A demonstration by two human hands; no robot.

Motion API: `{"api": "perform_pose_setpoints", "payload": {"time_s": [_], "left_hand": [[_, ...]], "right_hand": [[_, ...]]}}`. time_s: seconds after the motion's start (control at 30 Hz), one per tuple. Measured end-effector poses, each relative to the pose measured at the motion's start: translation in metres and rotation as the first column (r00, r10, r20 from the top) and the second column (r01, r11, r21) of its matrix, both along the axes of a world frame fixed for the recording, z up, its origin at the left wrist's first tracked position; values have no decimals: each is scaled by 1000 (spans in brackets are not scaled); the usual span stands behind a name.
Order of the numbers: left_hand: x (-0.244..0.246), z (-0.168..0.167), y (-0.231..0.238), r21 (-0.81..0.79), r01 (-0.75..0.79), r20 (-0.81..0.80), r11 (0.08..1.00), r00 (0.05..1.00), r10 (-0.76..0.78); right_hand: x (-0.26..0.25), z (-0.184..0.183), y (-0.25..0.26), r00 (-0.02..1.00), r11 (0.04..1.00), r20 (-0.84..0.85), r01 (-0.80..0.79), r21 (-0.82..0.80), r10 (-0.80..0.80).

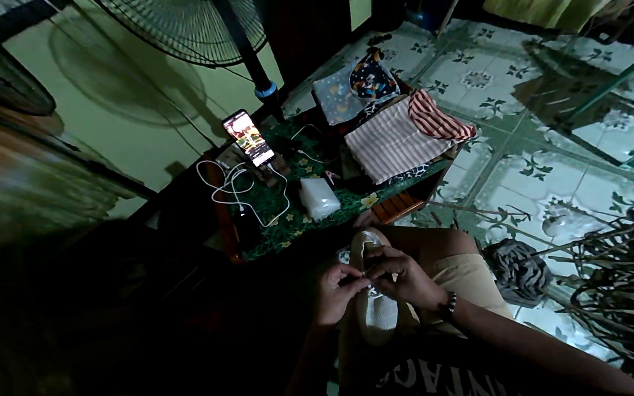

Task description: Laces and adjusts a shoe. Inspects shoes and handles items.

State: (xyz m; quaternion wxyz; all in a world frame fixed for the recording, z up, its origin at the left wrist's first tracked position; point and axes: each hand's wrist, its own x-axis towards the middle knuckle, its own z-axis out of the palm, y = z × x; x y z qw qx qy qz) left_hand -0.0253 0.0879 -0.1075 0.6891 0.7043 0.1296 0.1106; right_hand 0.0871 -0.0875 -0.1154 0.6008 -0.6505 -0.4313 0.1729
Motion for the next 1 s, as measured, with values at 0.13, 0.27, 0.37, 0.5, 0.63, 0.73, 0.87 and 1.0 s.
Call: {"api": "perform_pose_setpoints", "payload": {"time_s": [0.13,0.27,0.37,0.5,0.63,0.73,0.87,1.0], "left_hand": [[-4,-2,2,35,56,16,998,998,-57],[-8,1,2,132,53,9,990,998,-55],[-8,2,2,266,13,139,964,989,-52],[-2,7,3,322,-7,190,947,980,-57],[13,18,7,397,54,150,916,981,-123],[34,36,9,533,221,-34,817,970,-240],[64,56,-1,688,462,-344,560,887,-309],[73,67,-4,623,637,-549,454,770,-326]], "right_hand": [[4,5,-4,999,1000,-44,3,-7,-3],[16,20,-14,993,995,-64,99,11,-98],[28,40,-24,965,981,-207,181,73,-163],[43,70,-34,920,945,-317,289,155,-229],[41,105,-41,893,932,-425,271,240,-150],[34,117,-49,871,932,-489,135,336,50],[24,129,-57,873,913,-458,37,407,169],[18,133,-72,905,912,-380,-23,408,193]]}}
